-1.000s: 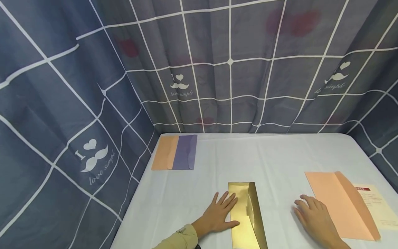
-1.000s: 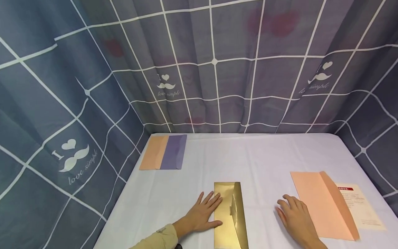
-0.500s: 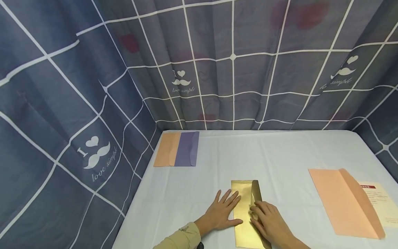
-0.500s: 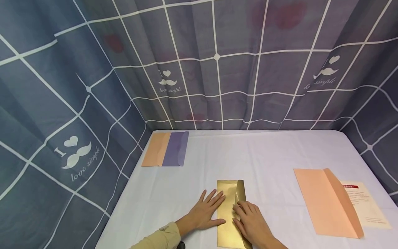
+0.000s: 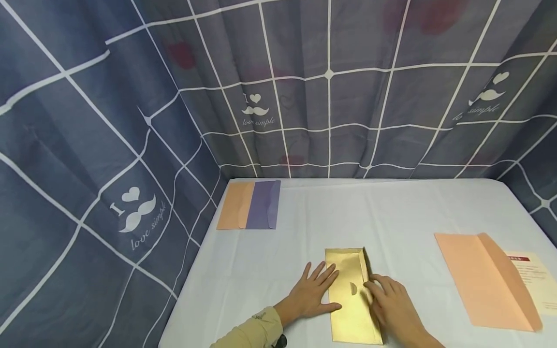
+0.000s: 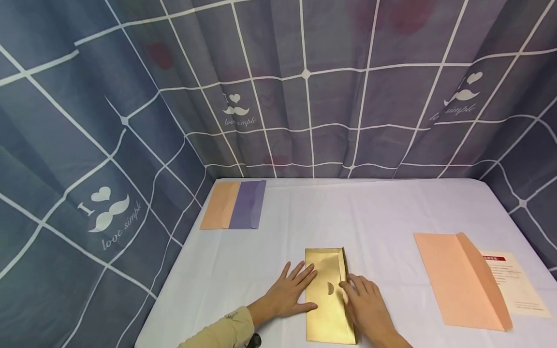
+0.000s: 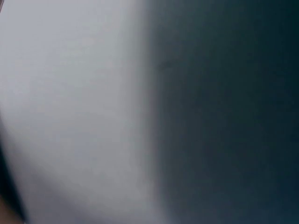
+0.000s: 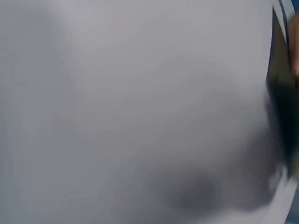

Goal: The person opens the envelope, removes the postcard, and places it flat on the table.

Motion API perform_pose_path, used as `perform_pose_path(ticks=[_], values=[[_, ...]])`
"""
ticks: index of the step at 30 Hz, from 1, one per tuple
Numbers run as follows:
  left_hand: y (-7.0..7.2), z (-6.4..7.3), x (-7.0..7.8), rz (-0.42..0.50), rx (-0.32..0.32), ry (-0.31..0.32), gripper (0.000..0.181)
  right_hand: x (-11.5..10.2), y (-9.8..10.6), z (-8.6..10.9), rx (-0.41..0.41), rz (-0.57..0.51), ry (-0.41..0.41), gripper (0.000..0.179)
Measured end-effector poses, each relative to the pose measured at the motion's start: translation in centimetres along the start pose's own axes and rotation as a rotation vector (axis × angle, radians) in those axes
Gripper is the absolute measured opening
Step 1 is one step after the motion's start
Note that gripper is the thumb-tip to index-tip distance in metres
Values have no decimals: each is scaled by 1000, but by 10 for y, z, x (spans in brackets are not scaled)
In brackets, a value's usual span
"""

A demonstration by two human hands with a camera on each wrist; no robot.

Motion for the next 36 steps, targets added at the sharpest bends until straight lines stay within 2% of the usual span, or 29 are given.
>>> perform_pose_path(ticks=[4,10,11,14,17,19,21,26,28,31,36], values=[[-1,-2,1,-6,-2,5,81,20,12,11,22,19,-70,56],[-2,-4,2,8,13,-5,80,25,9,14,-10,43,-45,56],[-3,-4,2,8,14,-7,80,23,8,13,-22,36,-57,50],[-3,-3,3,-7,15,-5,80,15,7,4,-123,30,-193,28],[-1,-1,3,-24,16,4,80,4,8,-10,-282,-22,-412,8],[0,-1,3,-22,24,5,80,-1,8,-22,-378,-88,-547,12],[0,-1,2,-19,29,7,80,-5,8,-32,-459,-167,-646,19],[-2,-1,3,13,24,17,80,-10,8,-47,-625,-364,-830,30],[-1,-1,3,19,18,23,80,-12,8,-50,-652,-452,-903,29],[1,-1,2,18,24,25,81,-14,10,-52,-646,-570,-988,25],[3,-2,2,2,43,21,83,-19,9,-53,-636,-731,-1064,27]])
Point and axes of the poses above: each hand's wrist, its own z-axis away from the middle knuckle, its own y-axis out of the back of the hand, x = y × z, the point moved 1 cm from there along -z, towards the middle knuckle, and after that the axes turned 9 degrees about -y, right-handed, at the moved point
